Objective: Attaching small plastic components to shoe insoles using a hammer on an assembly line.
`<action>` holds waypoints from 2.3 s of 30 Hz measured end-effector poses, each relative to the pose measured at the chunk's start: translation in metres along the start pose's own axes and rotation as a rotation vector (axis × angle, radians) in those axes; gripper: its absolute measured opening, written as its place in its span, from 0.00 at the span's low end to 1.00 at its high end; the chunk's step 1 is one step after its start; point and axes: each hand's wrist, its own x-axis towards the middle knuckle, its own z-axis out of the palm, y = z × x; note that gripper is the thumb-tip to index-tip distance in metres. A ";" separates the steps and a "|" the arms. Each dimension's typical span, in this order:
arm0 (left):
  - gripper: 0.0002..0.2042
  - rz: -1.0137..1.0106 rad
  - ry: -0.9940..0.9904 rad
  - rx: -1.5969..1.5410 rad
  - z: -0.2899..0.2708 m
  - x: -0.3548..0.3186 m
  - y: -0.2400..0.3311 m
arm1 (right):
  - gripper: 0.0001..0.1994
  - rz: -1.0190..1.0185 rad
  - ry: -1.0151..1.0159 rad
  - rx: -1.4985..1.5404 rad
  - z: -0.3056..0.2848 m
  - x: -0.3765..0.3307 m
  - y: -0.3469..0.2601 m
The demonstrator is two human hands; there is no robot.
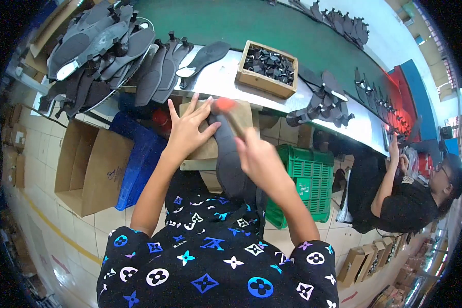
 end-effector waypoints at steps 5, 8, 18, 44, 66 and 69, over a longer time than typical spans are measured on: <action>0.21 0.032 0.008 -0.086 -0.014 0.005 0.000 | 0.11 0.115 0.279 0.473 -0.049 -0.006 -0.008; 0.16 0.093 -0.083 -0.534 -0.030 -0.001 0.008 | 0.10 -0.037 0.377 0.288 -0.043 -0.004 0.008; 0.12 -0.243 -0.330 -1.228 -0.146 -0.049 0.104 | 0.12 -0.382 -0.055 -0.338 0.002 -0.008 0.026; 0.22 0.303 -0.146 -0.741 -0.032 0.043 0.202 | 0.14 0.764 0.882 1.085 -0.049 -0.180 0.087; 0.30 0.079 -0.039 -0.333 -0.062 0.050 0.136 | 0.14 0.482 0.796 0.064 -0.092 0.075 0.168; 0.55 0.142 0.097 -0.247 -0.073 0.069 0.136 | 0.13 0.269 0.516 0.621 -0.097 0.045 0.046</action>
